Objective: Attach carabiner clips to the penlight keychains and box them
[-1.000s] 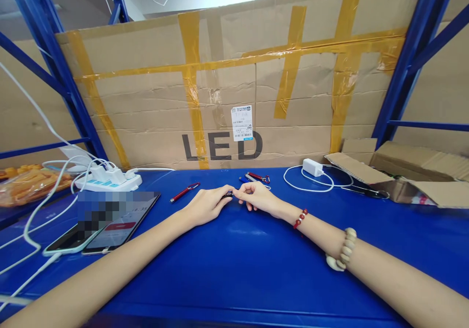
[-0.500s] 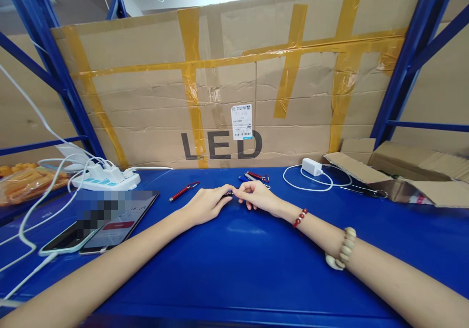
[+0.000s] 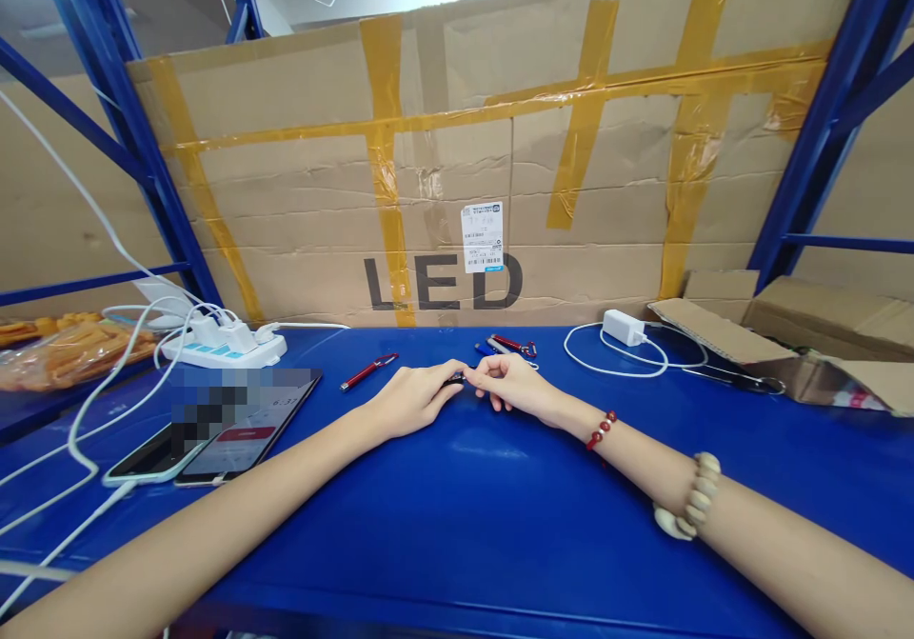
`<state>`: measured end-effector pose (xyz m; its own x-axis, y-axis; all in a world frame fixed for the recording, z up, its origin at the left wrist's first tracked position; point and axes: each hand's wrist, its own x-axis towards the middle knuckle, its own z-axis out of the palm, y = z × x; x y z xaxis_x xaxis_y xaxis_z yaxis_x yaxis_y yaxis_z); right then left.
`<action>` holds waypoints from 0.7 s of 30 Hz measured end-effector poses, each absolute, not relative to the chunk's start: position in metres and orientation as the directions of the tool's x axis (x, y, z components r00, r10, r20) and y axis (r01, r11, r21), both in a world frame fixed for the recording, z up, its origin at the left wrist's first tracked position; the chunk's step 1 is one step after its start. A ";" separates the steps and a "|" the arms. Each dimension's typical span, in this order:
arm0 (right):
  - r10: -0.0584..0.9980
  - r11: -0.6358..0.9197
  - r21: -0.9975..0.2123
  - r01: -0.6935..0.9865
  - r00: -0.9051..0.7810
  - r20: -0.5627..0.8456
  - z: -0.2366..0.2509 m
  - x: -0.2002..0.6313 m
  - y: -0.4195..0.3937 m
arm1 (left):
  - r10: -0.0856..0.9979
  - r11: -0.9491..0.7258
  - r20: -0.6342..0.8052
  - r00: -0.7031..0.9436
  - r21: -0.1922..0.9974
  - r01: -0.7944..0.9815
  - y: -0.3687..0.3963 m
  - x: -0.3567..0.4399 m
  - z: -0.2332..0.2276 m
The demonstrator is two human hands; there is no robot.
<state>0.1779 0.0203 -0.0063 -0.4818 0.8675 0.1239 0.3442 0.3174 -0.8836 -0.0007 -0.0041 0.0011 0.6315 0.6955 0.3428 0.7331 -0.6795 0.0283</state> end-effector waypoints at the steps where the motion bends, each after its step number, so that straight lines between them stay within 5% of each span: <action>1: 0.869 0.312 -0.883 0.351 -0.480 0.117 -0.006 0.178 0.020 | 0.696 -0.680 0.341 0.632 0.029 0.733 -0.004 -0.001 0.001; 21: 0.881 0.291 -0.886 0.361 -0.462 0.101 -0.009 0.177 0.023 | 0.715 -0.668 0.312 0.625 0.042 0.743 -0.005 -0.001 0.003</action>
<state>0.1772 0.0232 -0.0089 -0.4620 0.8811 0.1009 0.3613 0.2908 -0.8859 -0.0013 -0.0054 0.0028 0.6251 0.7154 0.3122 0.7431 -0.6678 0.0422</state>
